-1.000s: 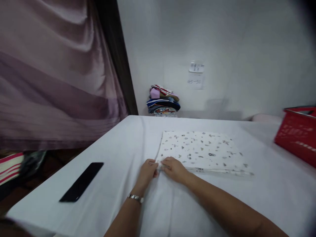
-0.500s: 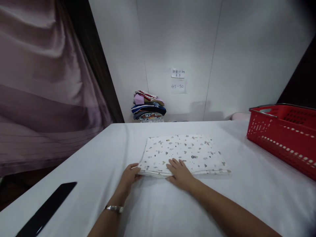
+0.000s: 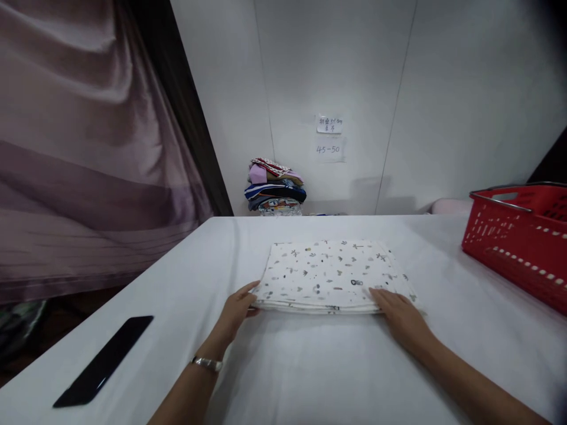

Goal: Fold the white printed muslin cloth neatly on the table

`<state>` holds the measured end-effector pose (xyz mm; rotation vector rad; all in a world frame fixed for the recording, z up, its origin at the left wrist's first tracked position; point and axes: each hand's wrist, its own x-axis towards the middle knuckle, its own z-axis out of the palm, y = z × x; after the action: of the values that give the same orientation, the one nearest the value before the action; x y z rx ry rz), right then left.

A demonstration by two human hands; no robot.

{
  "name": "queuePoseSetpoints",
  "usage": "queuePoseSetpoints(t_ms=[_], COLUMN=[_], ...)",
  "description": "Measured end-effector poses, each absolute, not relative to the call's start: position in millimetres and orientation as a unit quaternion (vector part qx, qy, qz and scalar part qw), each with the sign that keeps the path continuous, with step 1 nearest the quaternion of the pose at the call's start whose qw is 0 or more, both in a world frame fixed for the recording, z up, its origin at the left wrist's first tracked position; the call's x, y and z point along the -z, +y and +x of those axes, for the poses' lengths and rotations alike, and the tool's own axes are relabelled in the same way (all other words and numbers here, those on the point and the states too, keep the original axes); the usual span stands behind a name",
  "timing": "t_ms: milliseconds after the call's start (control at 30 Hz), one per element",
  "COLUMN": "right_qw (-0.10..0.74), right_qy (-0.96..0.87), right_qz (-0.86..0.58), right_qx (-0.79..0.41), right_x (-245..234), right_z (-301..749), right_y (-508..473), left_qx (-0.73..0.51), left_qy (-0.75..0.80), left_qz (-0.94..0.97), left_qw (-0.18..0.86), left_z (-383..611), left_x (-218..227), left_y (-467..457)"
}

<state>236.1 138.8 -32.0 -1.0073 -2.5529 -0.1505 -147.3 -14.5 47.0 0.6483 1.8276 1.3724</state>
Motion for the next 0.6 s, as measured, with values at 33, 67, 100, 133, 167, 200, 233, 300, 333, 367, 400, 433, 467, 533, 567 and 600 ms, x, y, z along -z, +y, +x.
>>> queuePoseSetpoints(t_ms=[33, 67, 100, 133, 167, 200, 233, 300, 333, 367, 400, 433, 467, 533, 567, 600], right_qw=[0.195, 0.198, 0.199, 0.202, 0.205, 0.209, 0.214, 0.225, 0.231, 0.235, 0.237, 0.239, 0.241, 0.247, 0.252, 0.259], right_qy=[-0.906, -0.903, -0.901, -0.9, -0.901, -0.902, -0.903, -0.902, -0.9, -0.899, -0.898, -0.895, -0.892, -0.881, -0.874, -0.868], right_qz=[-0.368, -0.372, -0.374, -0.372, -0.367, -0.362, -0.357, -0.354, -0.356, -0.359, -0.362, -0.367, -0.375, -0.401, -0.414, -0.423], right_qx=[0.071, 0.086, 0.096, 0.103, 0.107, 0.108, 0.107, 0.1, 0.096, 0.091, 0.085, 0.079, 0.071, 0.048, 0.03, 0.008], right_x=[36, 38, 41, 43, 44, 45, 45, 43, 40, 37, 32, 26, 19, 3, -7, -18], right_z=[255, 272, 286, 297, 305, 309, 312, 312, 311, 309, 307, 306, 304, 301, 300, 299], right_y=[144, 149, 154, 157, 160, 162, 164, 166, 167, 168, 169, 171, 174, 181, 185, 189], left_qx=[-0.507, -0.476, -0.443, -0.414, -0.387, -0.361, -0.338, -0.298, -0.283, -0.272, -0.263, -0.258, -0.255, -0.256, -0.259, -0.265], left_qy=[0.729, 0.744, 0.755, 0.762, 0.763, 0.759, 0.752, 0.736, 0.731, 0.731, 0.733, 0.736, 0.738, 0.74, 0.739, 0.739], left_qz=[0.279, 0.312, 0.349, 0.389, 0.43, 0.47, 0.505, 0.557, 0.572, 0.58, 0.586, 0.592, 0.597, 0.607, 0.611, 0.612], left_qw=[0.365, 0.351, 0.334, 0.312, 0.289, 0.269, 0.255, 0.244, 0.24, 0.234, 0.222, 0.205, 0.184, 0.137, 0.116, 0.098], left_z=[-149, -151, -152, -153, -154, -154, -154, -154, -154, -153, -153, -153, -153, -153, -154, -155], left_x=[-41, -35, -31, -27, -25, -25, -25, -27, -27, -28, -28, -28, -28, -31, -34, -40], left_y=[-17, -19, -22, -25, -28, -32, -35, -42, -44, -45, -46, -45, -43, -38, -33, -28])
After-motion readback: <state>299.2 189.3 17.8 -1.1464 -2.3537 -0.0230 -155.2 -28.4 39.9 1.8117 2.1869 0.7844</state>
